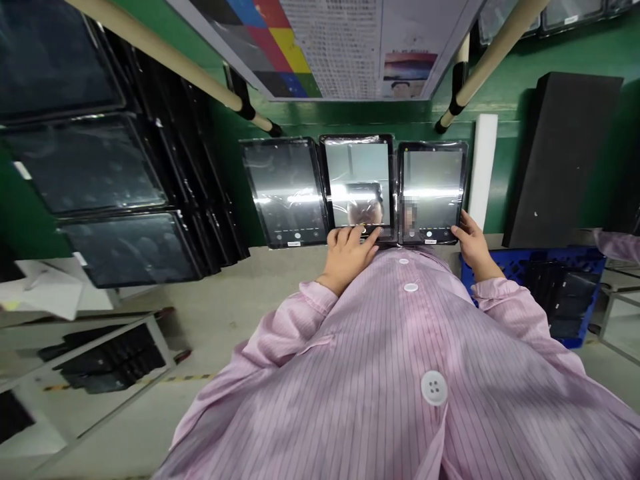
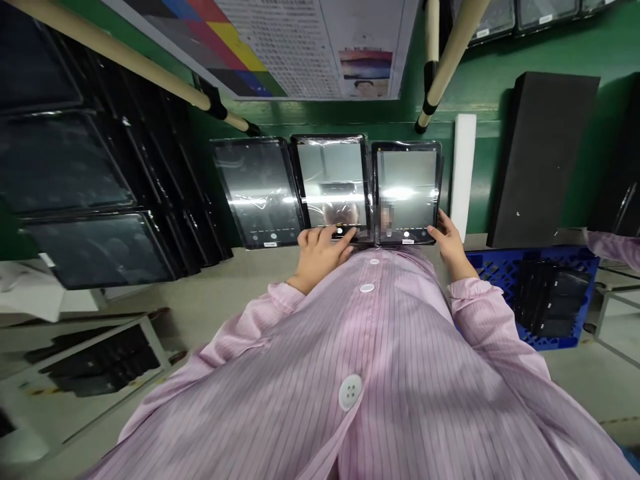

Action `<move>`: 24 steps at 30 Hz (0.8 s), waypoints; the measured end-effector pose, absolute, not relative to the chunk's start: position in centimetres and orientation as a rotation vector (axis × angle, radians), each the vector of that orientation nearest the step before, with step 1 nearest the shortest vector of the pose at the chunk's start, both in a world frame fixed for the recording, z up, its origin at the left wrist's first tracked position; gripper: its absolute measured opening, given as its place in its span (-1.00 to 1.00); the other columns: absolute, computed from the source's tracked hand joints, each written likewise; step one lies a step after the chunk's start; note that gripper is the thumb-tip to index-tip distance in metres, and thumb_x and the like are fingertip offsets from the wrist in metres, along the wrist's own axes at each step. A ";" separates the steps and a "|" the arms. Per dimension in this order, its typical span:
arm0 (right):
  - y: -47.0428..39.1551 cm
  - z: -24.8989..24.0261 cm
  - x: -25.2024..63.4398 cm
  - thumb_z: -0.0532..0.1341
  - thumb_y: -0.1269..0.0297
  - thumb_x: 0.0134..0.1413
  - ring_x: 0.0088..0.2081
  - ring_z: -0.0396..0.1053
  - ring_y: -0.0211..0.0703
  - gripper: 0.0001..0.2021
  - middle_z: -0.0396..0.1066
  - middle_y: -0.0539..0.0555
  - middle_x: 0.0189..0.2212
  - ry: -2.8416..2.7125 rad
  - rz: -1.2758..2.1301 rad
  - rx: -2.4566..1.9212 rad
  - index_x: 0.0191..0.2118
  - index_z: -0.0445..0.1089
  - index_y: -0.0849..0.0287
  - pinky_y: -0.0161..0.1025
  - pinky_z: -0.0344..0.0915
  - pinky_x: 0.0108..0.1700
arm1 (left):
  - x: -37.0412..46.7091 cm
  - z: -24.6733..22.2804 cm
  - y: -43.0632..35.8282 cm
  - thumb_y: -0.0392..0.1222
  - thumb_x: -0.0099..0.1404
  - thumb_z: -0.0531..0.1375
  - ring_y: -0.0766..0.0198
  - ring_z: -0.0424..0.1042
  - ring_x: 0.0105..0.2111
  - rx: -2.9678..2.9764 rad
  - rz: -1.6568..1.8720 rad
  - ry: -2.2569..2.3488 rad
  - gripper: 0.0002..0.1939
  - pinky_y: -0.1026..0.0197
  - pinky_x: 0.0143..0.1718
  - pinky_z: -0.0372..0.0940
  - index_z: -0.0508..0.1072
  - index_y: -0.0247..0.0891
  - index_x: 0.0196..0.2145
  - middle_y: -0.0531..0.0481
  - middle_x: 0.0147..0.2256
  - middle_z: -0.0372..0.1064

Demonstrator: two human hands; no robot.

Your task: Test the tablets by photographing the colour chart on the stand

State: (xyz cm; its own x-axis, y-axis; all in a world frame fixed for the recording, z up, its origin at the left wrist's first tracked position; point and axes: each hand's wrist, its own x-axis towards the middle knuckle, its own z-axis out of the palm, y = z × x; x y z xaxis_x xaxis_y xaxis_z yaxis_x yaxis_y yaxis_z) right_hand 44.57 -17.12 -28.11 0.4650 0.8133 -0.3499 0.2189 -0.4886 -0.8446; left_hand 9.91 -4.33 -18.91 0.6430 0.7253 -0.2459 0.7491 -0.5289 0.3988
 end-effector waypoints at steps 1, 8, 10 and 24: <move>-17.2 -27.8 44.3 0.32 -0.29 0.07 0.24 0.42 0.10 -0.13 0.43 0.20 0.27 -0.827 1.043 -1.933 0.42 0.26 0.00 0.12 0.45 0.23 | 9.3 -18.8 -4.3 -0.04 0.51 0.18 -0.18 0.28 0.18 2.386 -0.056 1.167 -0.56 -0.27 0.22 0.07 0.50 0.12 0.29 -0.27 0.19 0.41; -17.0 -26.3 43.9 0.49 -0.11 -0.17 0.35 0.33 0.15 0.05 0.23 0.24 0.43 -0.669 1.109 -1.880 0.46 0.18 0.05 0.21 0.28 0.40 | 3.2 -18.7 -5.0 -0.04 0.51 0.13 -0.19 0.29 0.08 2.317 -0.035 1.420 -0.57 -0.26 0.10 0.11 0.57 0.07 0.25 -0.35 0.10 0.39; -16.7 -25.9 44.0 0.50 -0.05 -0.18 0.34 0.33 0.18 0.03 0.24 0.25 0.43 -0.656 1.116 -1.874 0.44 0.20 0.06 0.21 0.23 0.43 | 1.7 -18.9 -4.9 -0.04 0.51 0.12 -0.19 0.29 0.07 2.290 -0.028 1.519 -0.57 -0.25 0.08 0.10 0.58 0.05 0.23 -0.36 0.09 0.39; -16.1 -25.1 43.4 0.42 -0.05 -0.06 0.30 0.39 0.21 -0.23 0.40 0.25 0.31 -0.646 1.014 -1.930 0.30 0.39 0.06 0.20 0.21 0.43 | -2.2 -20.7 -1.8 0.03 0.46 0.16 -0.31 0.11 0.34 1.897 0.246 1.837 -0.42 -0.35 0.34 -0.08 0.45 -0.16 0.35 -0.43 0.31 0.18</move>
State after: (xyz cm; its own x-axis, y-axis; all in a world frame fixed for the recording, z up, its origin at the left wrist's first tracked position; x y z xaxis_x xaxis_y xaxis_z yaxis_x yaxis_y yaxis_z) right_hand 43.42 -16.10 -25.12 0.5399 0.7372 -0.4063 0.0572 -0.5138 -0.8560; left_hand -2.20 -1.76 -20.67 0.0806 0.9764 -0.2006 0.8890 0.0206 0.4574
